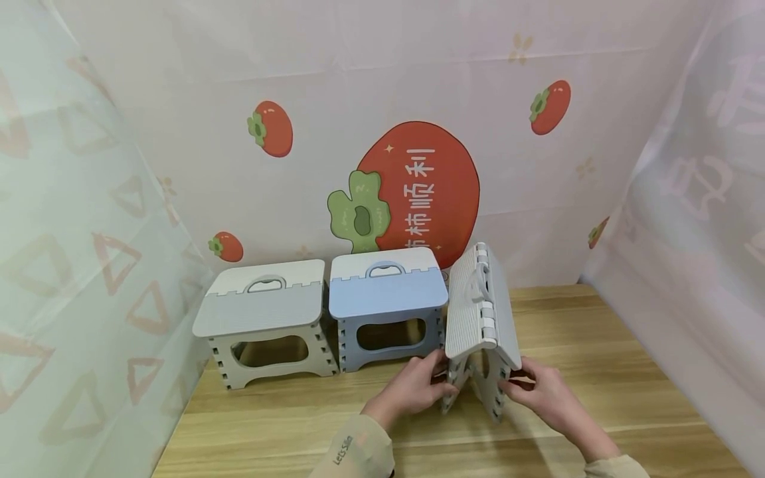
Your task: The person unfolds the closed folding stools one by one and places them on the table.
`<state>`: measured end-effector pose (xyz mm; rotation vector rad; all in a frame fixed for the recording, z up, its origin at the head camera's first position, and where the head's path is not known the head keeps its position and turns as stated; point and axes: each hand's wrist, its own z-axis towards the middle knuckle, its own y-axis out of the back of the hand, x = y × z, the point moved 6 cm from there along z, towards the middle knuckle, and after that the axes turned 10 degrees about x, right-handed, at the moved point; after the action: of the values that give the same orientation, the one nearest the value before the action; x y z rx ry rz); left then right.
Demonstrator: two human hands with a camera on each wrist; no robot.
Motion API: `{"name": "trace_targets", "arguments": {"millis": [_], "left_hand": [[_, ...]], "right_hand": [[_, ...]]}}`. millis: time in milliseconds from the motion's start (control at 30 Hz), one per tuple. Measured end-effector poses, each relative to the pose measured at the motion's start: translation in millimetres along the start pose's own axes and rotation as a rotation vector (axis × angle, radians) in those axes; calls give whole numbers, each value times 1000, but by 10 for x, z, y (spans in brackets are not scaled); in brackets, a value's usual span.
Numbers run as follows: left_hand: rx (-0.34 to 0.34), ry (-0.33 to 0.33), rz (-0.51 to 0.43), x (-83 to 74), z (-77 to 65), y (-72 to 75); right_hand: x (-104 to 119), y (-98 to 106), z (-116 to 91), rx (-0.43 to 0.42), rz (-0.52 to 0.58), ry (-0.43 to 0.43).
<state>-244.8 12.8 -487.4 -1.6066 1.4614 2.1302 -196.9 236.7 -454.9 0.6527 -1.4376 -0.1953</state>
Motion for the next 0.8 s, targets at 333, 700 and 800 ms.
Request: {"name": "trace_targets", "arguments": {"millis": [333, 700, 800], "left_hand": [[-6, 4, 13, 3, 7, -4], [3, 10, -5, 1, 4, -7], [2, 11, 0, 2, 7, -8]], "right_hand": [[-27, 9, -10, -5, 8, 10], [-31, 30, -28, -6, -4, 9], [-31, 36, -36, -9, -2, 9]]}}
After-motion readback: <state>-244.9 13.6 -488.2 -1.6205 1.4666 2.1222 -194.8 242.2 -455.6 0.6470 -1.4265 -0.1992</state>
